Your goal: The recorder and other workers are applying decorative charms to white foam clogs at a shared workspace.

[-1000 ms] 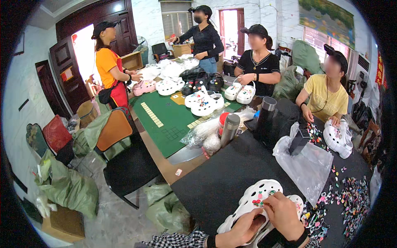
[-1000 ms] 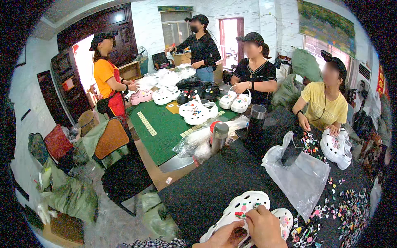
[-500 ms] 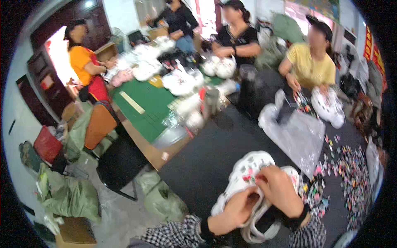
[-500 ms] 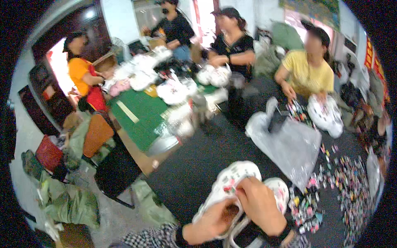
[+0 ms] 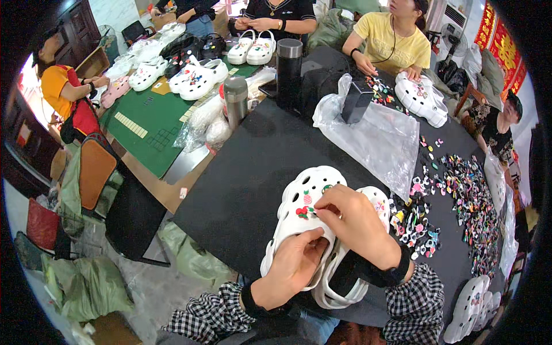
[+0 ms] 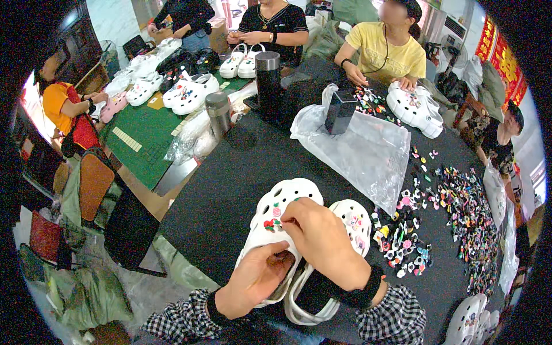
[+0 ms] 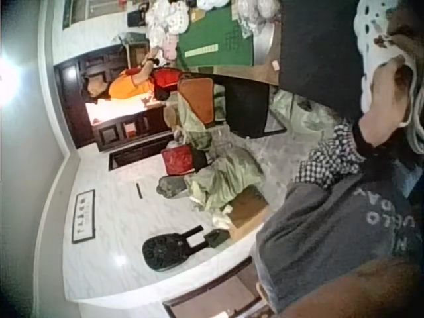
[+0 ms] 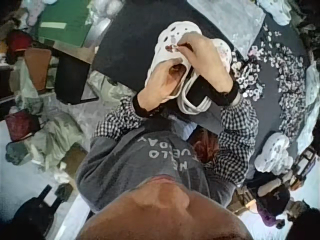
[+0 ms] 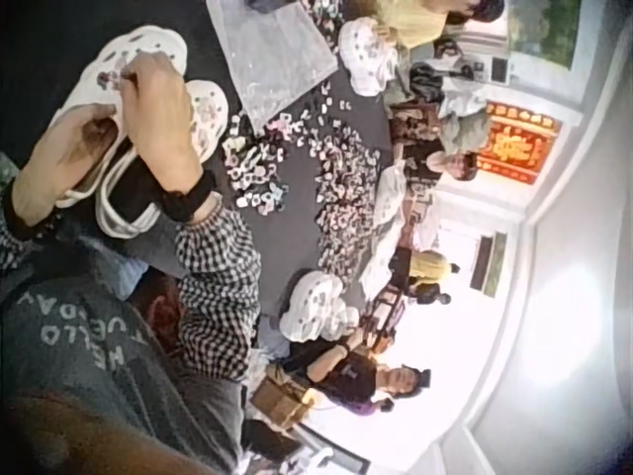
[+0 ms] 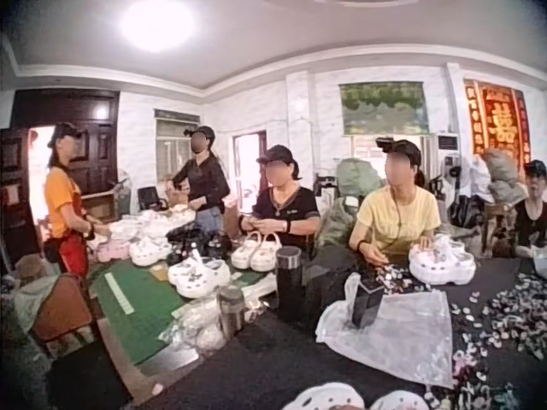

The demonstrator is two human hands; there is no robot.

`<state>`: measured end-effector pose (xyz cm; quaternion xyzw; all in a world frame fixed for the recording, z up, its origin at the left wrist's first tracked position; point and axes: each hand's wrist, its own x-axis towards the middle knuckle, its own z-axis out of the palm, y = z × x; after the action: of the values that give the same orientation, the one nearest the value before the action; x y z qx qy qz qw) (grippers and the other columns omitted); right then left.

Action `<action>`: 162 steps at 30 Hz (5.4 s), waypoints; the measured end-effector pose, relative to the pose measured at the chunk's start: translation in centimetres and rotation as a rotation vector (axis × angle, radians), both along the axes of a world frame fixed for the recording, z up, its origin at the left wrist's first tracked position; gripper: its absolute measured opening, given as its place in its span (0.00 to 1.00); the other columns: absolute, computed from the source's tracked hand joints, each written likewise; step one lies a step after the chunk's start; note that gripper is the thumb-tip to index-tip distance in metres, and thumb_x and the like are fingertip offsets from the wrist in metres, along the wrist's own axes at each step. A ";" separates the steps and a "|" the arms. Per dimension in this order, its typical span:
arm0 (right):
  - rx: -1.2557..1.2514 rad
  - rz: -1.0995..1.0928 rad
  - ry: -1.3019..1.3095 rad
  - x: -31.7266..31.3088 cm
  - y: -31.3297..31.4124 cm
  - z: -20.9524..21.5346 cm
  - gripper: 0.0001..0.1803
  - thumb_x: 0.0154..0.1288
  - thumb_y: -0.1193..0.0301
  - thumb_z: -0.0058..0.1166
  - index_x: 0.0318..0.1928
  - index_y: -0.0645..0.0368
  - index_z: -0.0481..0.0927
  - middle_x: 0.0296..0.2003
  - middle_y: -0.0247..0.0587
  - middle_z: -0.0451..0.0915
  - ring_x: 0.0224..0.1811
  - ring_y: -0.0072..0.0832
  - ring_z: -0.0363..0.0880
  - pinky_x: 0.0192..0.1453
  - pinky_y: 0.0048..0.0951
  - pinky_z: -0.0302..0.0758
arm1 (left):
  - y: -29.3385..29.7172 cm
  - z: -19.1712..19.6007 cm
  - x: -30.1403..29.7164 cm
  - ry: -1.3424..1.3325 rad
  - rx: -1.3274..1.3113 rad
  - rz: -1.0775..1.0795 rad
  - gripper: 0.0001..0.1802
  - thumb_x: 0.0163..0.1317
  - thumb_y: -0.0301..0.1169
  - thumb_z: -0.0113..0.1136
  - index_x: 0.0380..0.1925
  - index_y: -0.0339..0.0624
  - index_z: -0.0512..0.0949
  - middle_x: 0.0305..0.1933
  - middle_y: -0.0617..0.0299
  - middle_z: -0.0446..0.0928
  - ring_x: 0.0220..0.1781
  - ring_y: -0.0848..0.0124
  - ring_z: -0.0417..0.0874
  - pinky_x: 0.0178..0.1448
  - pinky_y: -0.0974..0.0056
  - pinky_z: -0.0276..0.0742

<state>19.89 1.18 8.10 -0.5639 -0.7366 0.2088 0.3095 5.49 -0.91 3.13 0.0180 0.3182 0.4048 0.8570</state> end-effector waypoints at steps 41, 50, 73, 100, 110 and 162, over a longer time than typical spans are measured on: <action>0.299 0.110 -0.657 -1.9 -0.4 0.2 0.05 0.50 0.73 0.52 0.27 0.63 0.77 0.29 0.43 0.74 0.34 0.34 0.79 0.30 0.31 0.79 | 1.0 -1.3 0.0 -0.106 -0.002 -0.055 0.07 0.66 0.23 0.50 0.40 0.33 0.75 0.41 0.58 0.73 0.45 0.71 0.74 0.57 0.65 0.71; 0.252 0.149 -0.570 -1.6 -1.6 0.9 0.07 0.49 0.72 0.56 0.28 0.62 0.75 0.30 0.41 0.73 0.35 0.34 0.78 0.31 0.32 0.76 | 0.7 0.4 -0.5 -0.043 -0.041 0.000 0.07 0.67 0.27 0.46 0.39 0.37 0.74 0.41 0.59 0.75 0.46 0.69 0.74 0.56 0.64 0.70; 0.367 0.058 -1.007 -4.5 -1.3 0.1 0.07 0.56 0.71 0.52 0.23 0.58 0.75 0.22 0.35 0.68 0.27 0.29 0.69 0.35 0.30 0.64 | 0.2 -0.3 -0.5 -0.150 -0.133 0.014 0.14 0.72 0.36 0.43 0.47 0.42 0.75 0.47 0.65 0.78 0.50 0.73 0.78 0.55 0.65 0.73; 0.301 0.056 -0.622 -2.4 -0.4 -0.3 0.03 0.49 0.71 0.53 0.26 0.57 0.76 0.28 0.38 0.73 0.33 0.31 0.75 0.38 0.33 0.67 | 0.4 -1.8 -1.1 -0.209 0.079 0.001 0.15 0.70 0.33 0.39 0.49 0.41 0.72 0.51 0.57 0.76 0.54 0.65 0.76 0.60 0.59 0.72; 0.213 -0.048 -0.373 -2.0 -1.4 -0.4 0.16 0.41 0.76 0.60 0.33 0.60 0.71 0.29 0.44 0.71 0.33 0.44 0.73 0.37 0.42 0.68 | 0.3 -0.3 -0.3 -0.182 -0.036 0.044 0.15 0.69 0.34 0.42 0.50 0.40 0.72 0.49 0.56 0.77 0.50 0.64 0.77 0.57 0.59 0.72; 0.240 0.037 -0.496 -2.9 -1.1 0.3 0.09 0.42 0.74 0.57 0.27 0.59 0.72 0.27 0.44 0.71 0.32 0.42 0.73 0.36 0.42 0.66 | -0.3 -5.8 1.7 -0.334 -0.114 0.115 0.09 0.68 0.27 0.46 0.41 0.34 0.74 0.42 0.56 0.75 0.47 0.69 0.75 0.57 0.65 0.70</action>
<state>16.96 0.07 8.43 -0.5436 -0.8195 -0.0188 0.1803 7.21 -1.24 -2.62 -0.1165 0.1944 0.4316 0.8732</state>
